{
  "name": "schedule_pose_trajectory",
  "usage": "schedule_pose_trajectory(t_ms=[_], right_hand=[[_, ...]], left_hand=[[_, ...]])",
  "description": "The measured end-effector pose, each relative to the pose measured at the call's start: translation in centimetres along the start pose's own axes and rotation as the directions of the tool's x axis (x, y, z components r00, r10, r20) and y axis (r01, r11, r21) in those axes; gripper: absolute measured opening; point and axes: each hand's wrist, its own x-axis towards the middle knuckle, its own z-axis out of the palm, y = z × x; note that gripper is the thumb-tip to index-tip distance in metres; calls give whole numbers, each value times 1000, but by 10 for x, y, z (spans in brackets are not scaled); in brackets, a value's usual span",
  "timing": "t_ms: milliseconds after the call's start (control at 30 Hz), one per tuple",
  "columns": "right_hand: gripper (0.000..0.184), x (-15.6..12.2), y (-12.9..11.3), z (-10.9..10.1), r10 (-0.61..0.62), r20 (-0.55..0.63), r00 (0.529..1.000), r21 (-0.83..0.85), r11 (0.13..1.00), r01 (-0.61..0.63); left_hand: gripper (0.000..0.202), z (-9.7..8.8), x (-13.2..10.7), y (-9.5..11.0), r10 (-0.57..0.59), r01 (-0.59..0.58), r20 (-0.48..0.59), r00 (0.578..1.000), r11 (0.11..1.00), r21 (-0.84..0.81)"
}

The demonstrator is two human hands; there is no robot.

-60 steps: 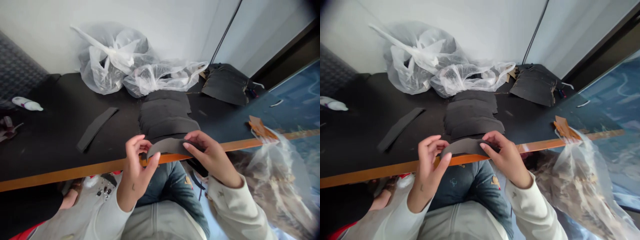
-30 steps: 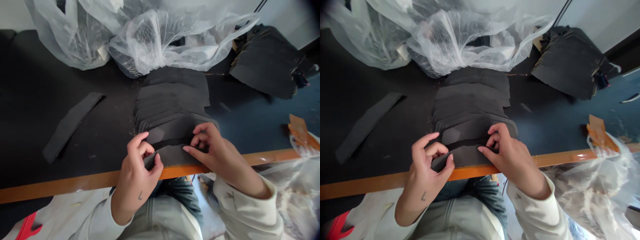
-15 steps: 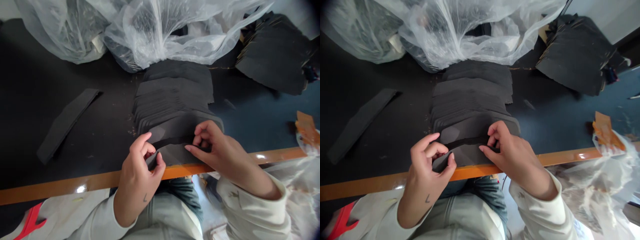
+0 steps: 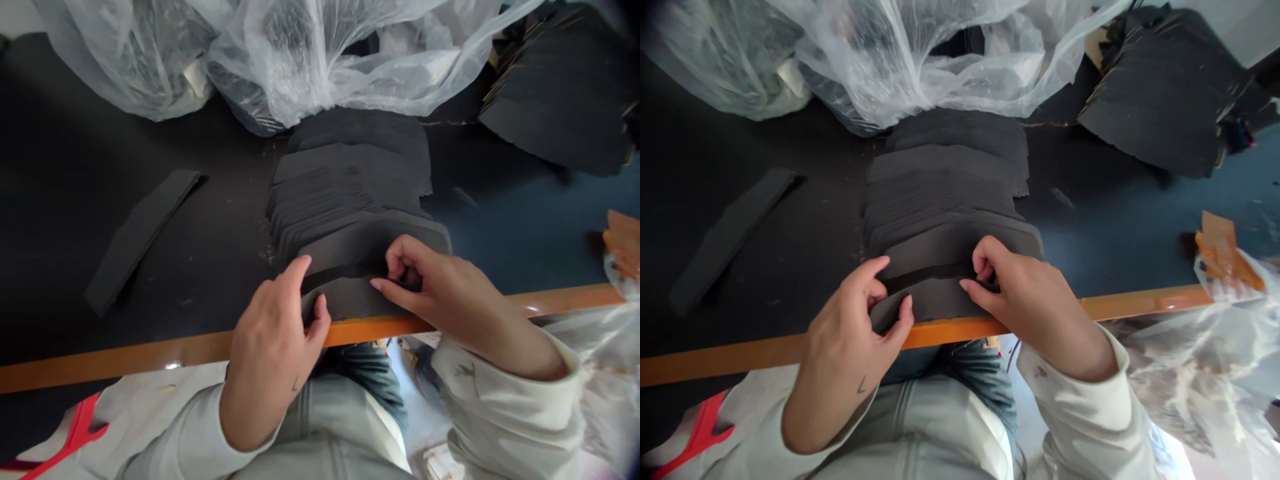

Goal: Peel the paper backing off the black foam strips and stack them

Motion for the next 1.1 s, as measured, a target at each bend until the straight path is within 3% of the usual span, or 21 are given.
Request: schedule_pose_trajectory(t_ms=[67, 267, 667, 800, 900, 1000, 1067, 1100], right_hand=[[20, 0, 0, -1, -14, 12, 1000, -20, 1000, 14], [20, 1, 1, 0, -23, 12, 1000, -19, 1000, 23], [21, 2, 5, 3, -43, 7, 999, -50, 998, 43], [23, 1, 7, 3, -64, 4, 998, -43, 997, 64], [24, 1, 7, 3, -71, -1, 997, -36, 997, 71], [24, 2, 6, 3, -75, 0, 997, -27, 997, 75], [21, 3, 6, 2, -70, 2, 998, -16, 997, 70], [19, 4, 5, 2, -63, 7, 998, -10, 998, 63]], left_hand=[[48, -9, 0, -5, -12, 12, 14, 1000, 999, 34], [44, -21, -13, -15, -85, 95, 49, 995, 964, -250], [42, -15, -22, -19, -83, 90, 37, 996, 962, -258], [24, -14, -21, -22, -8, 12, 29, 1000, 992, -129], [7, -24, -18, -28, 24, -24, 78, 997, 1000, 4], [12, -41, -8, -31, 100, -95, 52, 994, 991, -90], [18, -49, 3, -29, 259, -242, 54, 964, 946, -216], [24, -49, 10, -26, 357, -323, 91, 930, 909, -263]])
